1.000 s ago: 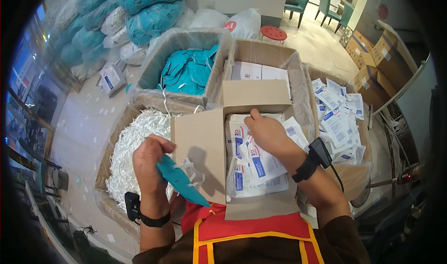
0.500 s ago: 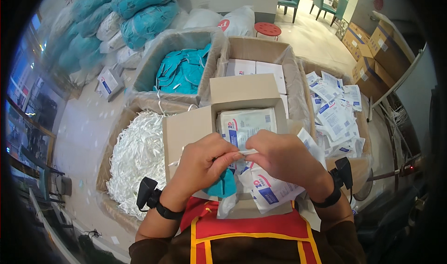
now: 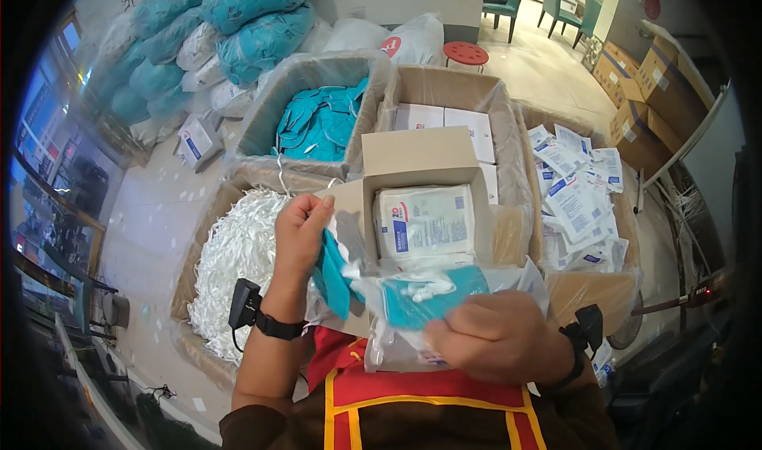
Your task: The person is sorting and packing green medical masks into small cardboard boxes within a warehouse setting.
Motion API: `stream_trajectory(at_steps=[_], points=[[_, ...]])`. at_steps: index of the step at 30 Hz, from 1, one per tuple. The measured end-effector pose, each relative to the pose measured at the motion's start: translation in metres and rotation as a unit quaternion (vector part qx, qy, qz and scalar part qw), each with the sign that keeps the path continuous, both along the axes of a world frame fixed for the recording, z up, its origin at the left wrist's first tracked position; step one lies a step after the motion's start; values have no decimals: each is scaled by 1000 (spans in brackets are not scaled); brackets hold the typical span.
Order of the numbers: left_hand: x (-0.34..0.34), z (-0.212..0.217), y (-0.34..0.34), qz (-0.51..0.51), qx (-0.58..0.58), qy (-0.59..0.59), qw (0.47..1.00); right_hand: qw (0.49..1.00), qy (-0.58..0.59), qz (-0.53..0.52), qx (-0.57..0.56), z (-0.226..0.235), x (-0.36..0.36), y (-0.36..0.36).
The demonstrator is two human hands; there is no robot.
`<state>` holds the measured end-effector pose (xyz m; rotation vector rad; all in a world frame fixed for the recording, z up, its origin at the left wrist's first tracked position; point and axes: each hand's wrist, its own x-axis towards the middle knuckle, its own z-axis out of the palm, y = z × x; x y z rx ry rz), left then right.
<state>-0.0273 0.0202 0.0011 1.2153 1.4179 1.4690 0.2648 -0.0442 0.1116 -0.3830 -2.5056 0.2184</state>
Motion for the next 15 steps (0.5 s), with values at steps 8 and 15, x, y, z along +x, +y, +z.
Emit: stream_trajectory(at_steps=[8,15], points=[[25,49,-34,53,74,358,929,989,80,-110,-58,-11,16,21],[52,86,-71,-307,86,310,896,992,51,-96,-70,-16,-4,26]])
